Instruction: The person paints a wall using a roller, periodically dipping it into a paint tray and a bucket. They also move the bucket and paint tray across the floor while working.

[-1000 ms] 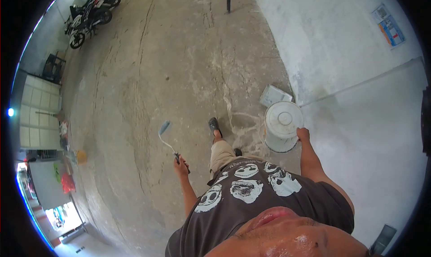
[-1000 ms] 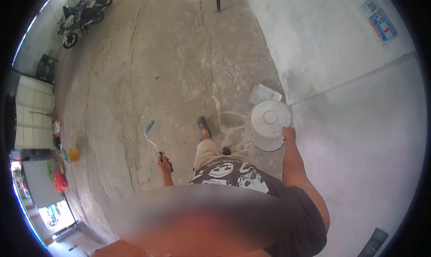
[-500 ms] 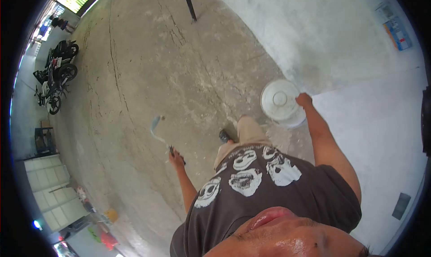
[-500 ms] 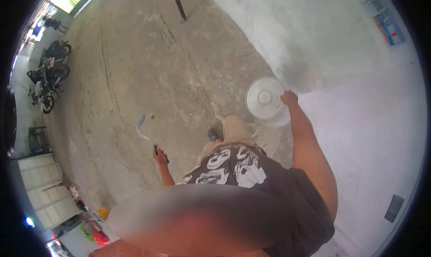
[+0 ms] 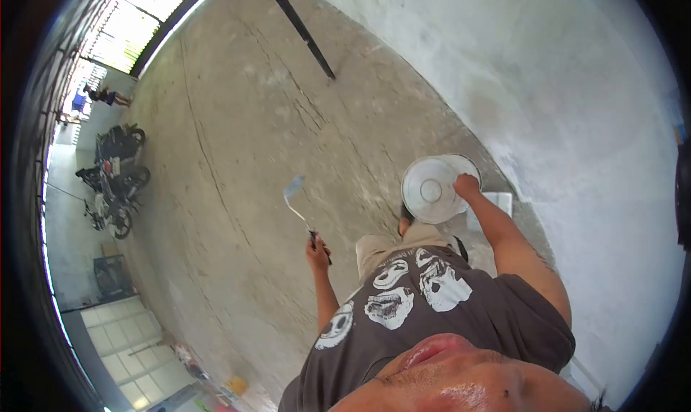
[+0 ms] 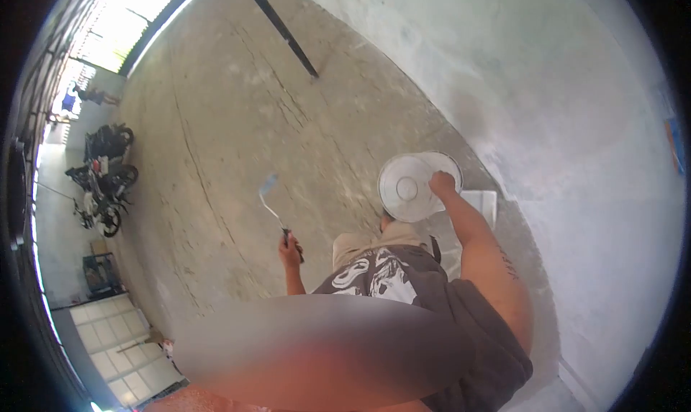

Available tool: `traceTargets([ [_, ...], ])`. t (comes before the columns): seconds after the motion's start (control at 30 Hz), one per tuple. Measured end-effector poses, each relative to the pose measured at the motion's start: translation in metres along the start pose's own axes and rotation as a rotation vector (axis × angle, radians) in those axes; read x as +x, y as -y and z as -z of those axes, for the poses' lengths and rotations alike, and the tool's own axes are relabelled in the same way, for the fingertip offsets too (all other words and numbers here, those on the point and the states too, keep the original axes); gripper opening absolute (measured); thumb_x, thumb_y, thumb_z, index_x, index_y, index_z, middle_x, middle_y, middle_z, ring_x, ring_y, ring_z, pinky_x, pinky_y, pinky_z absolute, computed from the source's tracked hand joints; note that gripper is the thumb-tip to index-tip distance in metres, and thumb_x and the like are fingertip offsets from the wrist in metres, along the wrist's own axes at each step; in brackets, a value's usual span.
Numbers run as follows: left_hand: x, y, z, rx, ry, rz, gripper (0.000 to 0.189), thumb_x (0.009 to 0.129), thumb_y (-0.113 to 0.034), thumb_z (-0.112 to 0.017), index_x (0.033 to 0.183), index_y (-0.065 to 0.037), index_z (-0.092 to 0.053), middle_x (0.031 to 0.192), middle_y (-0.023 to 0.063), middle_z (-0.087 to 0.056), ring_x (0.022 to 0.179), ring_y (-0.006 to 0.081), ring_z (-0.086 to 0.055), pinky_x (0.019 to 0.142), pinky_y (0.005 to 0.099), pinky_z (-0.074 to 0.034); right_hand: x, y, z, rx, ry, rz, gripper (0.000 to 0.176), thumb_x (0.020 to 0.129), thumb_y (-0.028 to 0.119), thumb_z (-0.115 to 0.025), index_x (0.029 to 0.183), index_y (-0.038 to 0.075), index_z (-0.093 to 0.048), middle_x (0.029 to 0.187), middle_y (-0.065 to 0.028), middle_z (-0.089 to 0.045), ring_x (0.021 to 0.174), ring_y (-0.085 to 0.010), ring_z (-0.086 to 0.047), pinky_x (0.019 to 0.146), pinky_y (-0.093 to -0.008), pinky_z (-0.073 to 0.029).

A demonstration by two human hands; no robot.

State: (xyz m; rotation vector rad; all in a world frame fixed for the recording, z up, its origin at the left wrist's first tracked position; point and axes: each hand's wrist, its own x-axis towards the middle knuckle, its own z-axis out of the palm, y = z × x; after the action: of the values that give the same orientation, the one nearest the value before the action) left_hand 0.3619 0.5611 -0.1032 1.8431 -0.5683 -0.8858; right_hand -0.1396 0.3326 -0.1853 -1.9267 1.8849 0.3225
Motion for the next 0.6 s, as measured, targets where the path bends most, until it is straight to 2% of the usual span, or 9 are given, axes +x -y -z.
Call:
traceTargets([
  [0.13,0.037,-0.040,0.000,0.050,0.113,0.013,0.027,0.099,-0.024,-0.056,0.111,-0.002,-0.064,0.068,0.0008,-0.054,0.047,0.0086,-0.053,0.042,0.0249,-0.042,0.043,0.053,-0.037,0.138,-0.078,-0.059,0.027,0.079,0.019,-0.055,0.088,0.002,-0.073,0.086,-0.0192,-0.072,0.085,-0.0369,-0.070,0.078,-0.0453,-0.056],
  [0.27,0.126,-0.076,-0.014,0.141,0.251,0.032,0.026,0.099,-0.024,-0.057,0.113,-0.003,-0.064,0.069,0.0005,-0.054,0.046,0.0083,-0.052,0.042,0.0245,-0.042,0.084,0.124,-0.033,0.276,-0.095,-0.150,0.026,0.079,0.020,-0.055,0.086,0.001,-0.072,0.085,-0.0198,-0.071,0.083,-0.0371,-0.070,0.076,-0.0464,-0.055],
  [0.47,0.325,-0.110,-0.067,0.138,0.547,0.151,0.023,0.099,-0.021,-0.058,0.114,-0.004,-0.062,0.068,-0.0004,-0.053,0.049,0.0075,-0.051,0.044,0.0242,-0.043,0.165,0.214,-0.094,0.407,-0.114,-0.292,0.021,0.079,0.019,-0.058,0.086,0.003,-0.069,0.082,-0.0192,-0.071,0.079,-0.0354,-0.070,0.071,-0.0466,-0.055],
  [0.5,0.370,-0.112,-0.087,0.262,0.595,0.107,0.023,0.099,-0.021,-0.057,0.114,-0.004,-0.061,0.069,-0.0005,-0.053,0.049,0.0072,-0.051,0.044,0.0240,-0.043,0.183,0.220,-0.106,0.374,-0.102,-0.285,0.020,0.078,0.020,-0.060,0.086,0.003,-0.069,0.081,-0.0194,-0.071,0.079,-0.0355,-0.070,0.071,-0.0465,-0.055],
  [0.53,0.405,-0.111,-0.088,0.395,0.625,0.095,0.023,0.100,-0.021,-0.056,0.115,-0.004,-0.061,0.069,-0.0006,-0.052,0.050,0.0069,-0.050,0.044,0.0238,-0.043,0.202,0.234,-0.124,0.414,-0.086,-0.382,0.020,0.076,0.020,-0.062,0.083,0.003,-0.068,0.078,-0.0194,-0.070,0.077,-0.0362,-0.070,0.071,-0.0470,-0.055],
  [0.6,0.464,-0.128,-0.114,0.463,0.677,0.088,0.025,0.100,-0.021,-0.055,0.118,-0.004,-0.059,0.071,-0.0006,-0.052,0.049,0.0067,-0.049,0.045,0.0233,-0.042,0.243,0.259,-0.142,0.426,-0.111,-0.397,0.020,0.076,0.021,-0.063,0.081,0.003,-0.067,0.077,-0.0197,-0.070,0.075,-0.0364,-0.070,0.070,-0.0467,-0.055],
])
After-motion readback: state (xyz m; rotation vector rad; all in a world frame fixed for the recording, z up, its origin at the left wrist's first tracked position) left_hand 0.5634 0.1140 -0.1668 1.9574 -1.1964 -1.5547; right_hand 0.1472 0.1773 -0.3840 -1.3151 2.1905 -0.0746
